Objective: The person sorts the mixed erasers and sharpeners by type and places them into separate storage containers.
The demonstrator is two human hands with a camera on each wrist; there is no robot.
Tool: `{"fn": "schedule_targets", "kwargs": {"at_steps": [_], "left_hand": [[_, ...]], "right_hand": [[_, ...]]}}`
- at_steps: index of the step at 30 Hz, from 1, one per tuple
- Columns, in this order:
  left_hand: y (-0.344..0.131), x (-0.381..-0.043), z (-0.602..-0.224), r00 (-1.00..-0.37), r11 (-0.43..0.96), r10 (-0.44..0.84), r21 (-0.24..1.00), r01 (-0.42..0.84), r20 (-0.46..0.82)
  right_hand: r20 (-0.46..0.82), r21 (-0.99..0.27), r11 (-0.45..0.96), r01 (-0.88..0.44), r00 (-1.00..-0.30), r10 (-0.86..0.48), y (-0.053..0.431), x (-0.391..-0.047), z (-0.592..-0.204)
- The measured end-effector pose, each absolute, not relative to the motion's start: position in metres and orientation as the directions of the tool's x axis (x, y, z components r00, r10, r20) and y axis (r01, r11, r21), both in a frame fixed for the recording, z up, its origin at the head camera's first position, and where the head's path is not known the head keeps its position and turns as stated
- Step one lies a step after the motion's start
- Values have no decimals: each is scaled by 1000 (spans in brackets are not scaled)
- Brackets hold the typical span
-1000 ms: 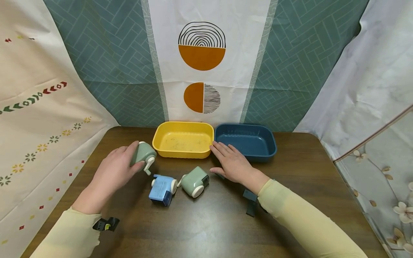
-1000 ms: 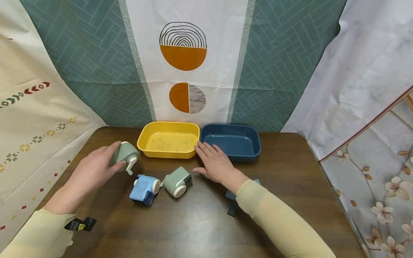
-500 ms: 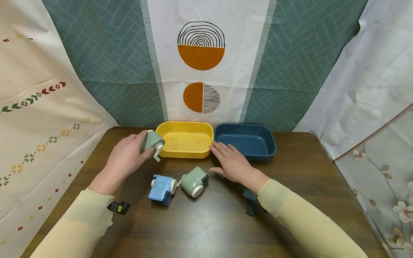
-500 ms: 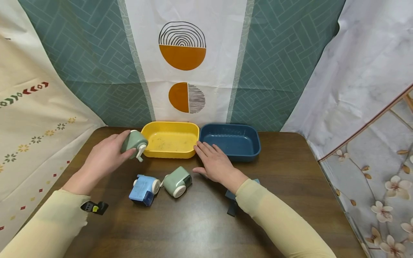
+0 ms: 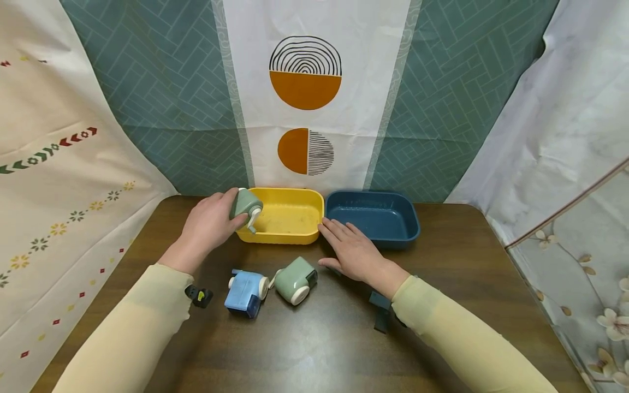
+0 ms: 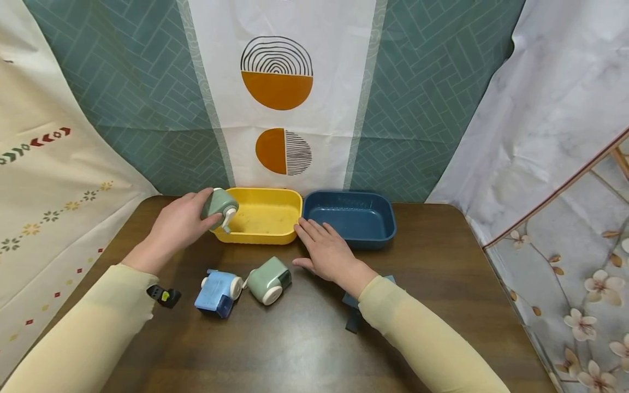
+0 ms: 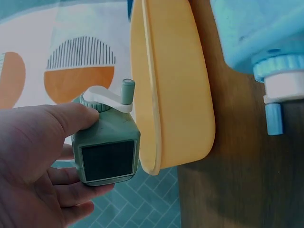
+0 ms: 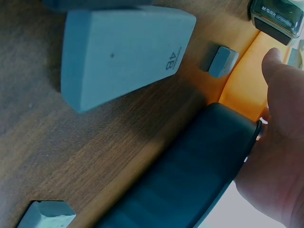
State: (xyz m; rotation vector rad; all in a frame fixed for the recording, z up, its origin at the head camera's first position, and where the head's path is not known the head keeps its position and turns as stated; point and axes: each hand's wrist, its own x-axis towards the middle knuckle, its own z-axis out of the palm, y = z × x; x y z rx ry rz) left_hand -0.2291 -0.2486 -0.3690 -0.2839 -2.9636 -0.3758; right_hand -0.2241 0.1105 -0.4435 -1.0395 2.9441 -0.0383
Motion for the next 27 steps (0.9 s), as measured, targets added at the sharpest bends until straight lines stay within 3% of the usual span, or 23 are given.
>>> {"fn": "schedule_targets", "kwargs": {"at_steps": [27], "left_hand": [[-238,-279,-401,-973,956,207,188,224,104]], "right_hand": [[28,-21,764,-645,-764,-644,113,-224,-447]]}}
